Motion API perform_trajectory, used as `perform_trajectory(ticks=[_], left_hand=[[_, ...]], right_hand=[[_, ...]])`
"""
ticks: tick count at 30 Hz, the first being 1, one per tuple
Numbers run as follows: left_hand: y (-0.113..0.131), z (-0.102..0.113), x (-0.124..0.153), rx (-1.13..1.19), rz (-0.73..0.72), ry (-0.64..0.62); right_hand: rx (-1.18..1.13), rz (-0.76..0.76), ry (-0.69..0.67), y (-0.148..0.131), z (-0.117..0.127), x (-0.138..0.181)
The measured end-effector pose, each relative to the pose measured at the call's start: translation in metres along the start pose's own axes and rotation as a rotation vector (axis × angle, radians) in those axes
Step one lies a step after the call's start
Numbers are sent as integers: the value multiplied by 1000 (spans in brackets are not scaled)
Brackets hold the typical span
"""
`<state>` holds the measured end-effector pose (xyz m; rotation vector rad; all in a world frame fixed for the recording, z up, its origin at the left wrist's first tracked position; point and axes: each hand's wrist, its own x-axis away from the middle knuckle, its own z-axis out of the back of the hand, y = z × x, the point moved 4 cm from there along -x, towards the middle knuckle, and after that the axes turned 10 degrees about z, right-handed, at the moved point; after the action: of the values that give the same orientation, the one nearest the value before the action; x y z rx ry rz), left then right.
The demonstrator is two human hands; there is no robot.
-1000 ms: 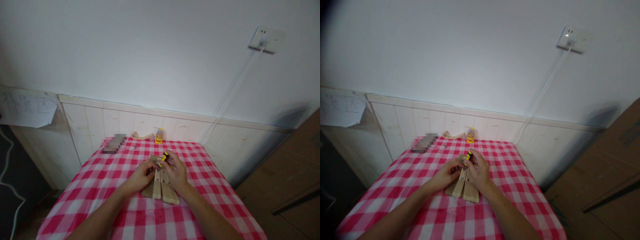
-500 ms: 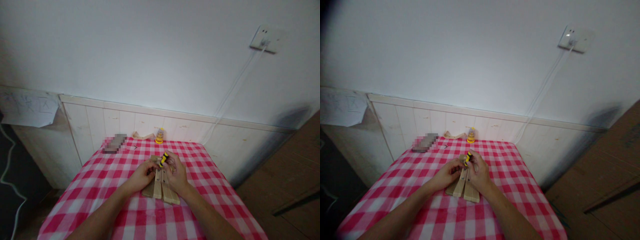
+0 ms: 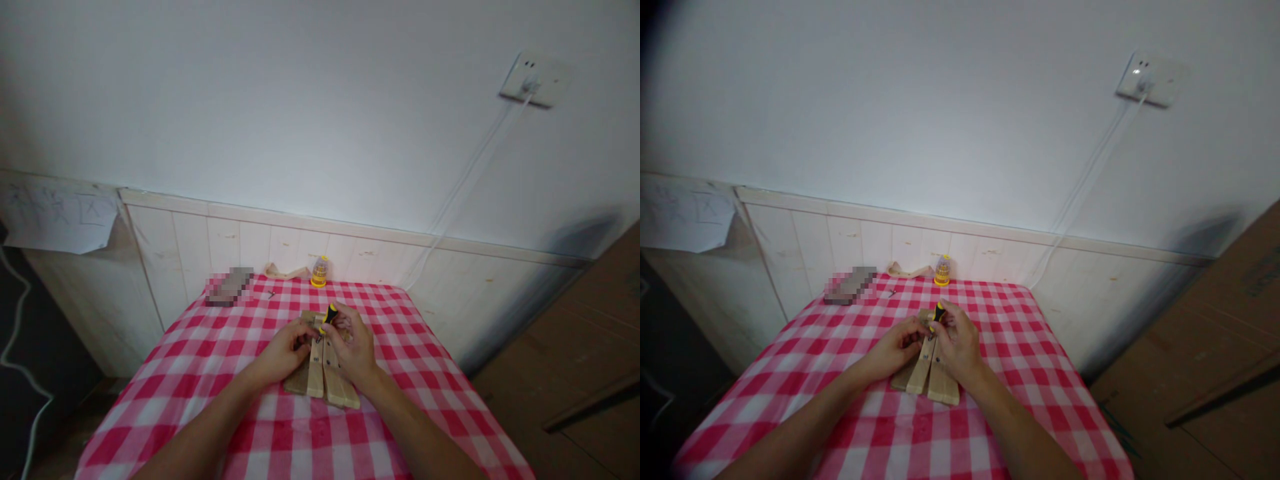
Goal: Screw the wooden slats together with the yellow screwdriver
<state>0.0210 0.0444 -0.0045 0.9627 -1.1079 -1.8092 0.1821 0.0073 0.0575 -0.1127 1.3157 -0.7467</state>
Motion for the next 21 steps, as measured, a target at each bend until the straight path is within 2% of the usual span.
perform_trajectory(ticks=[6,14,21], left_hand=[[-1,0,0,7,-3,-3],[4,1,1,20,-1,-10],[7,0,1,0,6,-3]], right_hand=[[7,19,16,2,0,0],[-14,95,-53,-7,-2,3],[-82,36,-38,-3,-3,1]])
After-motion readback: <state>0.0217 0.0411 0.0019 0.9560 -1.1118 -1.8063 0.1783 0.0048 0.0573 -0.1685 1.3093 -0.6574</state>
